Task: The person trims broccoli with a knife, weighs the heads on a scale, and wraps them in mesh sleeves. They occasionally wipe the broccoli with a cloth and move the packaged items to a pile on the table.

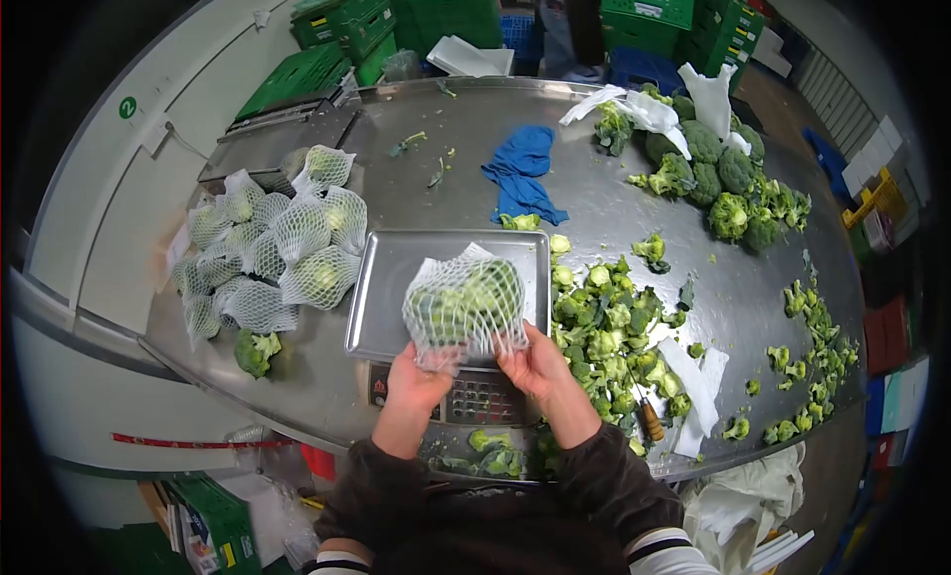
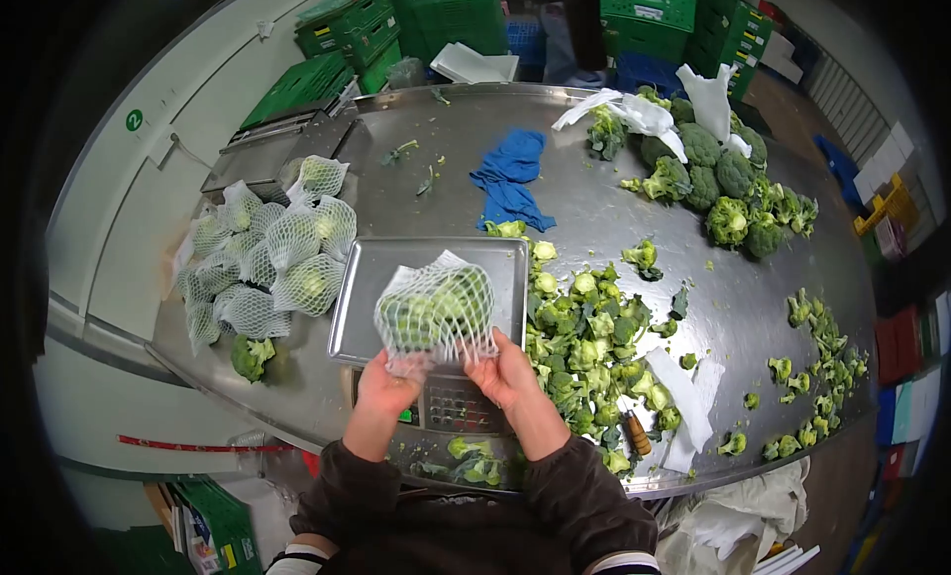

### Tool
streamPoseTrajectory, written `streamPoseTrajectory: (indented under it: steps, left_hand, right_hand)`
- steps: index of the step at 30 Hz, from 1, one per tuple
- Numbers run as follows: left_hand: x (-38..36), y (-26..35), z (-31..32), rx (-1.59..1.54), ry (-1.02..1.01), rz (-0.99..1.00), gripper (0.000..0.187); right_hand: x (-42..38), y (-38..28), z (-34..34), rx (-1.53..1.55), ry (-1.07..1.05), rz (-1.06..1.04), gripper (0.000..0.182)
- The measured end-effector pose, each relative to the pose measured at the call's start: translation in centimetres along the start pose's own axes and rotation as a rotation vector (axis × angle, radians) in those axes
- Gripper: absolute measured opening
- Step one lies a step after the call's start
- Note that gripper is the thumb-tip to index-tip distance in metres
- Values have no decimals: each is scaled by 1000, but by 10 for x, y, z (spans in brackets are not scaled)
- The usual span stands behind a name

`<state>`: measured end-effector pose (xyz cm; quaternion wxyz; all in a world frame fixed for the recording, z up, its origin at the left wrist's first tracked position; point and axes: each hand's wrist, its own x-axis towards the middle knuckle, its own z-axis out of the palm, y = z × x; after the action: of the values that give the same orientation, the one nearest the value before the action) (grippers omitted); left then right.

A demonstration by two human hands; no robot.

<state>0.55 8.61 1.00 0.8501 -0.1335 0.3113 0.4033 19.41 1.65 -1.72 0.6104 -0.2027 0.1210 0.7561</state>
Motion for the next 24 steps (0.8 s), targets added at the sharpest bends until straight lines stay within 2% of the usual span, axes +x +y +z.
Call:
streamPoseTrajectory:
  steps: [1,2,4,5,6,8,9,10,12,13,14,15,16,18,19,20,22,23,24]
  left_hand:
    - [21,13,-36,-163,-279,-233,41]
    - [14,6,-27,-168,-284,-226,41]
    - [-19,-22,5,-5,-194,-37,49]
    - [-37,-23,8,201,-157,-124,54]
    - [-44,-14,-2,198,-155,-121,54]
    - [-58,15,-21,740,-256,-526,59]
    - [-70,25,-16,1054,-110,-409,55]
    - [-70,36,-15,1050,-101,-412,55]
    - [-62,54,-8,1260,20,222,54]
    - [-58,53,6,1255,15,319,55]
    - [-54,46,21,1248,13,420,57]
    - [-44,41,29,1200,-8,352,60]
    - [-33,35,34,1150,-35,291,63]
    - [5,21,17,1300,-217,737,66]
    - [5,20,21,1149,-203,677,71]
    - [4,20,20,1075,-188,744,69]
    - [1,31,8,818,-162,751,62]
    - [-3,42,9,823,-157,758,62]
    - [-12,57,11,651,-172,726,57]
  right_hand:
    - [4,0,3,20,33,26,41]
    - [4,0,7,13,30,32,41]
    - [-10,2,20,-161,79,41,47]
    - [-25,5,39,-394,166,-5,57]
    - [-33,0,38,-395,166,-1,57]
    - [-52,-18,27,-910,151,242,62]
    - [-62,-21,38,-1116,251,35,66]
    - [-61,-29,35,-1178,354,-84,62]
    - [-46,-35,28,-1169,369,-523,54]
    - [-35,-33,35,-1172,363,-516,54]
    - [-22,-29,44,-1218,377,-602,51]
    - [-11,-23,51,-1262,385,-690,50]
    - [7,-23,42,-1516,332,-736,51]
    - [32,-2,39,-1433,319,-849,51]
    - [33,1,46,-1439,318,-924,50]
    - [30,6,56,-1401,274,-947,50]
    - [20,21,86,-1460,177,-953,50]
    - [15,29,104,-1462,79,-926,51]
    - [14,38,118,-1460,-18,-902,52]
